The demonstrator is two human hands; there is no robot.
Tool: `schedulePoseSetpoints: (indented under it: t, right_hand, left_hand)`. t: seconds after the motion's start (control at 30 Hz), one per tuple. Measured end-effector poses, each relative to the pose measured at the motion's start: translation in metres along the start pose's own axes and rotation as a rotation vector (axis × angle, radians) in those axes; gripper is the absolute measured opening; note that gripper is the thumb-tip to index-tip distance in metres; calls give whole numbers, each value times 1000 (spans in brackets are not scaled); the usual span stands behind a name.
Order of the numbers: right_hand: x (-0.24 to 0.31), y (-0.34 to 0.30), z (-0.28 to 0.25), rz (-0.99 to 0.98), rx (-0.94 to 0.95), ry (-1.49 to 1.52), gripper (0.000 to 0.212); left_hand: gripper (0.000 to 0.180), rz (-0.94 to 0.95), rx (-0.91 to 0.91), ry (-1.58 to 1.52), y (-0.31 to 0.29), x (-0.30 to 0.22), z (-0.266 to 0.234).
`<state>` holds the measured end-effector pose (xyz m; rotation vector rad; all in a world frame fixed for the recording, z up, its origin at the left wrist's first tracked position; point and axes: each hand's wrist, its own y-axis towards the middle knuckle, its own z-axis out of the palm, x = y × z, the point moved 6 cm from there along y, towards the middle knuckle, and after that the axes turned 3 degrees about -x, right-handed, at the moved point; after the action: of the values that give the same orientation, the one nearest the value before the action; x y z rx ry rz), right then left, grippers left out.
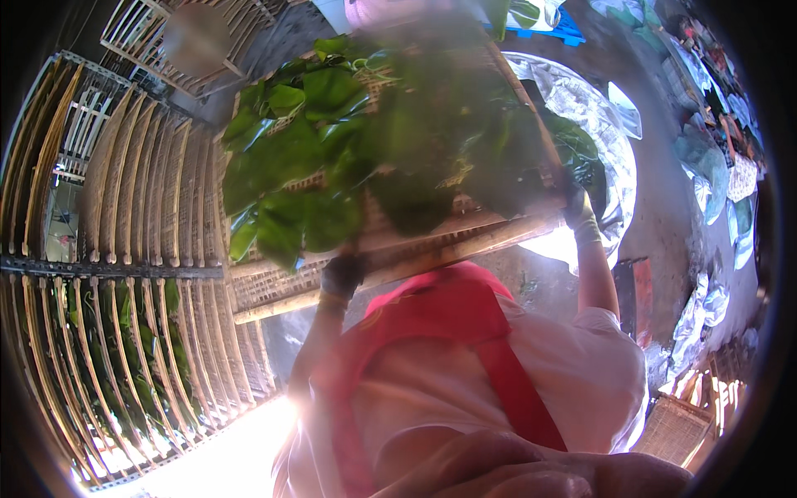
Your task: The person arranges green leaves on a wicker rack by hand, then takes leaves from a large white bag and places them on the rack.
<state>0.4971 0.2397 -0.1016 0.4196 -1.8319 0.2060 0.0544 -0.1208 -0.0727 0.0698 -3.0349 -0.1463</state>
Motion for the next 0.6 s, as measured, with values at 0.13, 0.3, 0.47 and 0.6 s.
schedulePoseSetpoints:
  t: [0.13, 0.3, 0.47, 0.6]
  right_hand:
    - [-2, 0, 10, 195, 75, 186, 42]
    - [7, -1, 4, -45, -13, -456, 34]
    - [43, -6, -3, -84, -55, -530, 35]
    - [91, -14, -6, 63, -202, -98, 34]
  left_hand:
    - [21, 81, -53, 108, -9, 3, 8]
    - [12, -168, -87, -183, 0, -2, -28]
    - [14, 50, -108, -26, -15, 10, 18]
    - [12, 38, -111, -65, -3, 0, -14]
